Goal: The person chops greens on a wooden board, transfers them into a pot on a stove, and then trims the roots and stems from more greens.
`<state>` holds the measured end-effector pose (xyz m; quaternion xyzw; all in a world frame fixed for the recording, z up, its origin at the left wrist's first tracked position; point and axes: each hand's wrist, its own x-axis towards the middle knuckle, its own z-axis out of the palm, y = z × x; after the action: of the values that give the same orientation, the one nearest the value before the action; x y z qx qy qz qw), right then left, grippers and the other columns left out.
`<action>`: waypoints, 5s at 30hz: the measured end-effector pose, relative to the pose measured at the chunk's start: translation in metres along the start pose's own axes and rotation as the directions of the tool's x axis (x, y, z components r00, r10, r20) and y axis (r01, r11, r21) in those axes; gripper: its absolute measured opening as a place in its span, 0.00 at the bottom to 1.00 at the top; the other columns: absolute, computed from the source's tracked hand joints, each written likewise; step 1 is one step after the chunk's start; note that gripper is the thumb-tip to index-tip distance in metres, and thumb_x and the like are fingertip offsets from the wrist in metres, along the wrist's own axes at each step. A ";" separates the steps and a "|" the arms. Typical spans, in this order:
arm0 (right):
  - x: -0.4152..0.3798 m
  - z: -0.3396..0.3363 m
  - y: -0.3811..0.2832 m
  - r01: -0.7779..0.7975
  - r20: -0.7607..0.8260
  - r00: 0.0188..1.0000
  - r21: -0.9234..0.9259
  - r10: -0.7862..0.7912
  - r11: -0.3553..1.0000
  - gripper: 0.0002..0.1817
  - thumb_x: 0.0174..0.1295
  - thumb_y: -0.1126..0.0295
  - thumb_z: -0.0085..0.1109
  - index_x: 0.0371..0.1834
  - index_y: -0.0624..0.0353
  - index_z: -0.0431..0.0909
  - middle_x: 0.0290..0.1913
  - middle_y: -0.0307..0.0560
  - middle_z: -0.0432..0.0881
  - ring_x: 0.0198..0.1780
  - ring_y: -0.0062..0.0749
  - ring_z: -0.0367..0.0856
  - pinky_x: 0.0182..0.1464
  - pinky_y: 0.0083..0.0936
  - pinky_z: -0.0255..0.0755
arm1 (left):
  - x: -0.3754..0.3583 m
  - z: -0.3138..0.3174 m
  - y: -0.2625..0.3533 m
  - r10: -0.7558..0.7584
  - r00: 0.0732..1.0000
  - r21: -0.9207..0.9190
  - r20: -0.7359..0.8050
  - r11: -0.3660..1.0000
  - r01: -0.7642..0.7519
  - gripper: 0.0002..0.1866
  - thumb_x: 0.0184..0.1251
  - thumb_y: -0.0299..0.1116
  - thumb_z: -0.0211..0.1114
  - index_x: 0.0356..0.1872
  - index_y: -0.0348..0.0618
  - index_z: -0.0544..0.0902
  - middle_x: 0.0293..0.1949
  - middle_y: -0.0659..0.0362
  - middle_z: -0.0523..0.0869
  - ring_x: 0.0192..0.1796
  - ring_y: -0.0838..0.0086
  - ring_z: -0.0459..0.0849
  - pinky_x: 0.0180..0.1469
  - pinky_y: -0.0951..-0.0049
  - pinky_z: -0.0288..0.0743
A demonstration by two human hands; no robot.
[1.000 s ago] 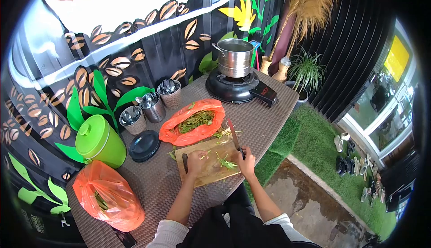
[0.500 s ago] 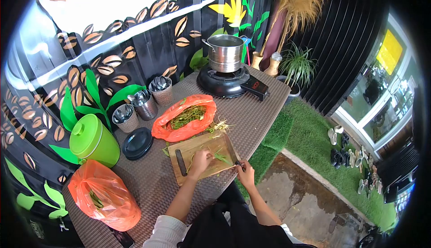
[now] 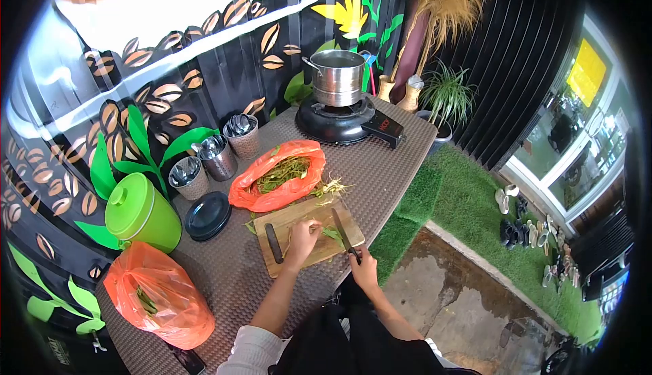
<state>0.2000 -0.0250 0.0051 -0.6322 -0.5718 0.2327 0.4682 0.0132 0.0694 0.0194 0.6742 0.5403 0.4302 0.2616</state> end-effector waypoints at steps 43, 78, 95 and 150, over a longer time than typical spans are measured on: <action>0.025 -0.007 -0.013 -0.112 0.076 0.992 0.171 0.100 0.979 0.13 0.57 0.65 0.62 0.40 0.63 0.78 0.19 0.46 0.79 0.22 0.28 0.79 0.27 0.27 0.71 | 0.016 -0.001 0.027 0.181 0.963 -0.064 0.201 0.983 -0.171 0.09 0.55 0.23 0.64 0.38 0.37 0.82 0.33 0.46 0.85 0.36 0.56 0.84 0.40 0.64 0.76; 0.047 -0.011 -0.045 -0.457 0.442 0.862 0.468 0.248 0.757 0.10 0.61 0.67 0.63 0.29 0.64 0.79 0.10 0.32 0.65 0.09 0.14 0.59 0.12 0.16 0.51 | -0.018 0.022 0.029 -0.174 0.906 -0.629 0.386 0.669 0.397 0.10 0.64 0.29 0.64 0.41 0.32 0.83 0.34 0.60 0.85 0.34 0.81 0.80 0.38 0.82 0.72; 0.042 -0.011 -0.043 -0.570 0.504 0.816 0.619 0.284 0.540 0.12 0.64 0.65 0.59 0.27 0.59 0.71 0.15 0.33 0.66 0.12 0.15 0.62 0.13 0.15 0.56 | -0.031 0.026 0.033 -0.145 0.870 -0.763 0.472 0.427 0.485 0.14 0.71 0.32 0.56 0.47 0.31 0.80 0.37 0.55 0.85 0.37 0.74 0.83 0.42 0.76 0.77; 0.005 0.006 -0.019 -0.059 0.316 0.931 -0.363 0.183 0.930 0.21 0.67 0.58 0.45 0.42 0.71 0.69 0.28 0.71 0.79 0.34 0.65 0.80 0.38 0.54 0.74 | -0.023 0.032 -0.002 0.012 0.997 -0.035 -0.075 0.999 -0.015 0.07 0.48 0.27 0.70 0.29 0.37 0.85 0.31 0.50 0.84 0.36 0.58 0.80 0.43 0.64 0.73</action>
<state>0.1869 -0.0199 0.0202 -0.6889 -0.6360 0.2639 0.2266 0.0389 0.0514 -0.0050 0.6565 0.5375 0.4665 0.2500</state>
